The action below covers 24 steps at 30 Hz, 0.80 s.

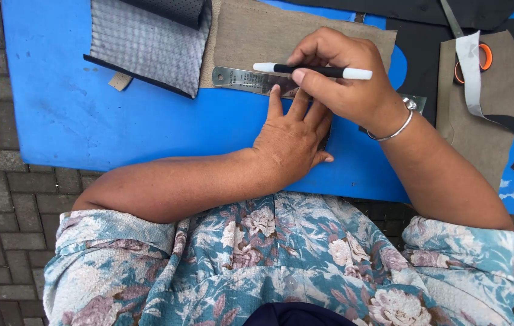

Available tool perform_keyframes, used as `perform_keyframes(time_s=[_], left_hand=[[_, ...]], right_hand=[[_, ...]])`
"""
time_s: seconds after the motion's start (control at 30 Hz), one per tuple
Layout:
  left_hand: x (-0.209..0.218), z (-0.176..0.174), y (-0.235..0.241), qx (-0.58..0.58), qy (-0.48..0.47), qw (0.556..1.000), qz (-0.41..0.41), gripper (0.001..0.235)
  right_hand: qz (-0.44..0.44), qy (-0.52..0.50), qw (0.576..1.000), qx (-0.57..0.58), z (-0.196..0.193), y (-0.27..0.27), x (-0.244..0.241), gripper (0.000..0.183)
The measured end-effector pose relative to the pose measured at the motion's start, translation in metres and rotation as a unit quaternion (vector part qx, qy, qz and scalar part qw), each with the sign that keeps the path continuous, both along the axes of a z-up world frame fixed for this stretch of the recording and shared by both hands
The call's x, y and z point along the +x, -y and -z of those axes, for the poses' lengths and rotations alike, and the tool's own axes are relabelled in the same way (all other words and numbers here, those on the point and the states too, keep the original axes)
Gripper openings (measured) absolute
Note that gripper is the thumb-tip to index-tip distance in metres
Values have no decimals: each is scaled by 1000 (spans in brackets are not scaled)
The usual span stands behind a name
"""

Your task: Measuring and marking lines on leather pieces using a ruler and a white marker, followed by folding and aligning the material.

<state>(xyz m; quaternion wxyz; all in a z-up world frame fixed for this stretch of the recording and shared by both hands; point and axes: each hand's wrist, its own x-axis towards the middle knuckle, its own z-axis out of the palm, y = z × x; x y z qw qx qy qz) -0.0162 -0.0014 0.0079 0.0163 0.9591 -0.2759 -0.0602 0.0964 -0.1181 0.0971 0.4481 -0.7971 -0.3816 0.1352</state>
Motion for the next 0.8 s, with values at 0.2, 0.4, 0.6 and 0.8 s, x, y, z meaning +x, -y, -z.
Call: perform_keyframes(time_s=[0.2,0.4,0.6,0.8], left_hand=[[-1,9,3,-12,-13,1000,-9,99],[-1,9,4,-4,-3,1000,-11,99],[-1,5,2,-6,-10,1000,-13,108],[-1,6,0,-6,-1,1000,-6,109]], right_hand=[[-31,4,999,23,15,-43,7,14],[-55,26,998,20,16,-41,14,11],[-19,27,999,-17,5,-7,11,9],[53,-20,998,-38,9,39,5,6]])
